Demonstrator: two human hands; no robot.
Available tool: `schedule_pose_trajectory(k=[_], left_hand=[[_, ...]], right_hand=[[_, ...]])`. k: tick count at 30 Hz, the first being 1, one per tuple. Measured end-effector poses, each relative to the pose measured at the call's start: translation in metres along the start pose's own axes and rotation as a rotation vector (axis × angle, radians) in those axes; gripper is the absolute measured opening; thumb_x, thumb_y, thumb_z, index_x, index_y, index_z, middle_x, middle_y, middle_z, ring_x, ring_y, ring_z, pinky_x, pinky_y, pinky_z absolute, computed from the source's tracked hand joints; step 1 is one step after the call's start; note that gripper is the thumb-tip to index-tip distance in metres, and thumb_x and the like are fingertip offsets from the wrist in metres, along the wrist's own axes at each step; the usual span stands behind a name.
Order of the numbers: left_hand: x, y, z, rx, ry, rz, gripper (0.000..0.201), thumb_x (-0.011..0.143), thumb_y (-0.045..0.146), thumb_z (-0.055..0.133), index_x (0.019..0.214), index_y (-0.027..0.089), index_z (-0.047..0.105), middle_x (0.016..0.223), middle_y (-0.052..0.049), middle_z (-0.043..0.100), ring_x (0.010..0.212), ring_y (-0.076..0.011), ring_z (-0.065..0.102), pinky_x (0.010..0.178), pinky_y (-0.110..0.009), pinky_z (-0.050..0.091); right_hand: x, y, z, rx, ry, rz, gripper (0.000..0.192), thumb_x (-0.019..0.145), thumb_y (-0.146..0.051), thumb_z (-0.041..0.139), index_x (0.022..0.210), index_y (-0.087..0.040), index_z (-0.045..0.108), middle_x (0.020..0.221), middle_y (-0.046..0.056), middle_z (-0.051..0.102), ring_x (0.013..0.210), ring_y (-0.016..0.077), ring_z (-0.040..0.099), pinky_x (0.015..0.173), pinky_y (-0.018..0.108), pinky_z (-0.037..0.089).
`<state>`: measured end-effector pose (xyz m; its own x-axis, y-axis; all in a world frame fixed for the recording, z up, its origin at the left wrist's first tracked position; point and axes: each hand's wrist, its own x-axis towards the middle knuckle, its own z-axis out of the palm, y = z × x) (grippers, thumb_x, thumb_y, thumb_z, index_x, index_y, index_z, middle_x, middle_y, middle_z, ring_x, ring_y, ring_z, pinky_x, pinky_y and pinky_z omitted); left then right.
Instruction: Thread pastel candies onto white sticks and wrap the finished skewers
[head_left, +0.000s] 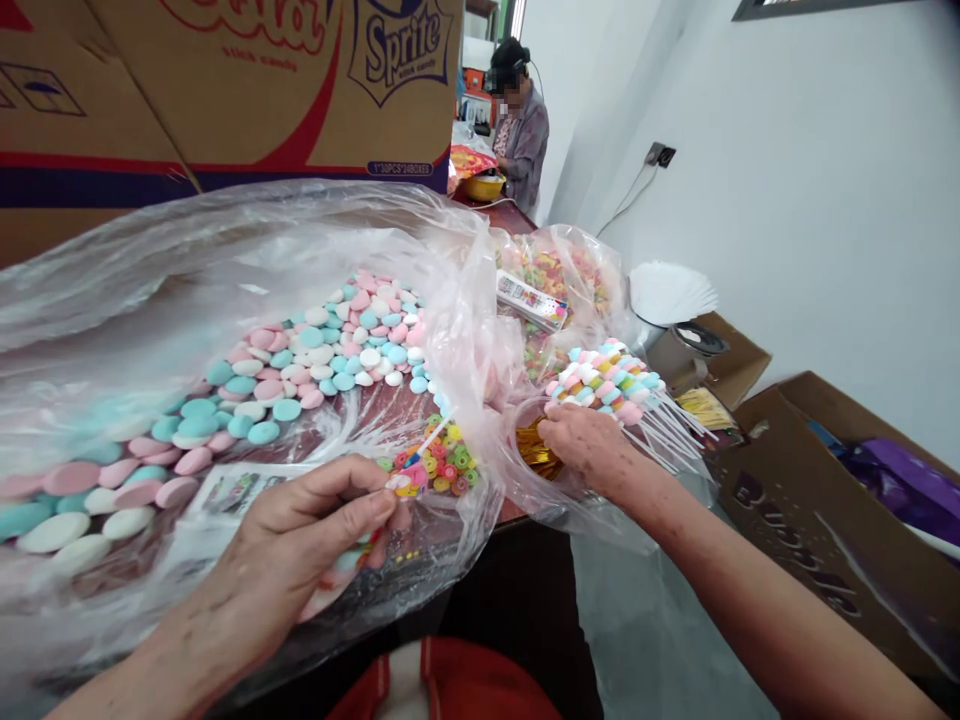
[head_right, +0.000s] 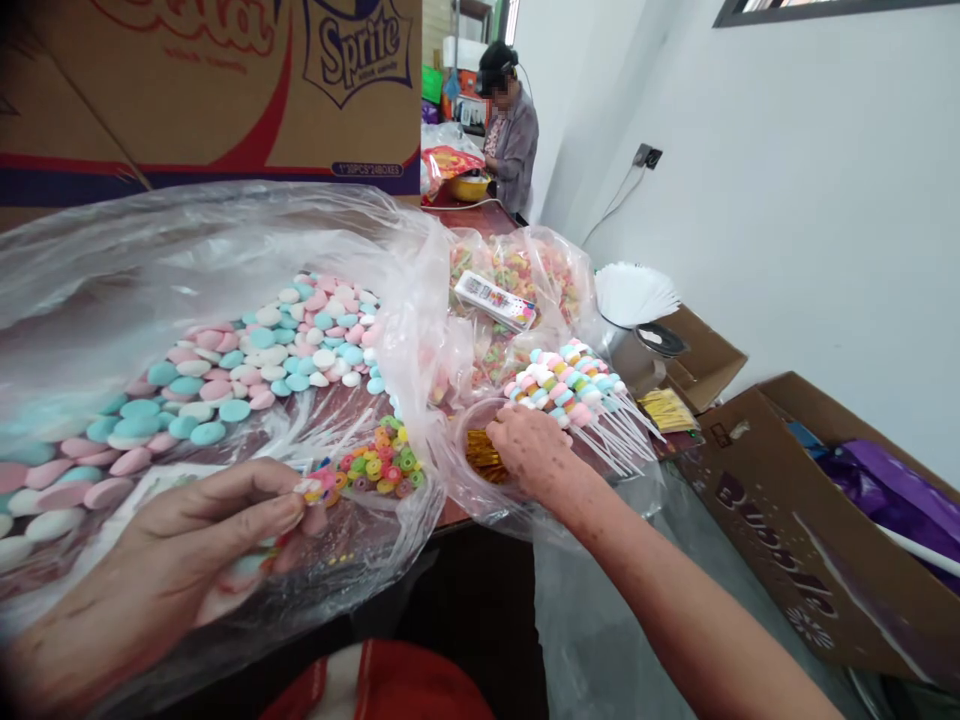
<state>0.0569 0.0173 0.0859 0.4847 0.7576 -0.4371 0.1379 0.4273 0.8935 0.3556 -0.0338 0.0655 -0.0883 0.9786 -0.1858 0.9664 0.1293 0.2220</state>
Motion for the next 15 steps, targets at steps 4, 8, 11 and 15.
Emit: schedule_pose_trajectory(k=[4, 8, 11, 15], left_hand=[[0.000, 0.003, 0.004, -0.039, 0.029, -0.068, 0.028, 0.075, 0.041, 0.081, 0.074, 0.018, 0.065, 0.069, -0.003, 0.066, 0.046, -0.0075, 0.049, 0.036, -0.013, 0.018], [0.002, 0.004, 0.009, -0.101, -0.024, -0.103, 0.028, 0.077, 0.040, 0.080, 0.075, 0.017, 0.063, 0.071, -0.003, 0.066, 0.045, -0.0052, 0.044, 0.036, -0.013, 0.018], [0.003, 0.001, 0.010, -0.106, -0.076, -0.089, 0.029, 0.078, 0.041, 0.079, 0.074, 0.017, 0.064, 0.067, -0.002, 0.064, 0.044, -0.0052, 0.042, 0.035, -0.013, 0.018], [0.003, 0.000, 0.014, -0.127, -0.082, -0.066, 0.027, 0.076, 0.039, 0.081, 0.073, 0.018, 0.065, 0.069, -0.003, 0.067, 0.045, -0.0072, 0.046, 0.034, -0.013, 0.017]], right_hand=[[-0.005, 0.006, -0.008, 0.047, -0.009, 0.048, 0.021, 0.092, -0.010, 0.051, 0.103, -0.017, 0.067, 0.107, 0.013, 0.070, 0.098, 0.0243, 0.067, 0.073, 0.029, 0.048], [-0.006, 0.007, -0.011, 0.065, -0.057, 0.079, 0.022, 0.092, -0.009, 0.050, 0.104, -0.017, 0.068, 0.102, 0.011, 0.072, 0.096, 0.0234, 0.067, 0.074, 0.028, 0.046], [-0.006, 0.006, -0.011, 0.065, -0.080, 0.120, 0.023, 0.095, -0.010, 0.048, 0.103, -0.017, 0.068, 0.099, 0.011, 0.073, 0.095, 0.0234, 0.067, 0.073, 0.028, 0.045], [-0.009, 0.004, -0.011, 0.140, 0.101, 0.132, 0.020, 0.094, -0.009, 0.050, 0.095, -0.016, 0.069, 0.101, 0.011, 0.072, 0.102, 0.0229, 0.063, 0.076, 0.026, 0.045]])
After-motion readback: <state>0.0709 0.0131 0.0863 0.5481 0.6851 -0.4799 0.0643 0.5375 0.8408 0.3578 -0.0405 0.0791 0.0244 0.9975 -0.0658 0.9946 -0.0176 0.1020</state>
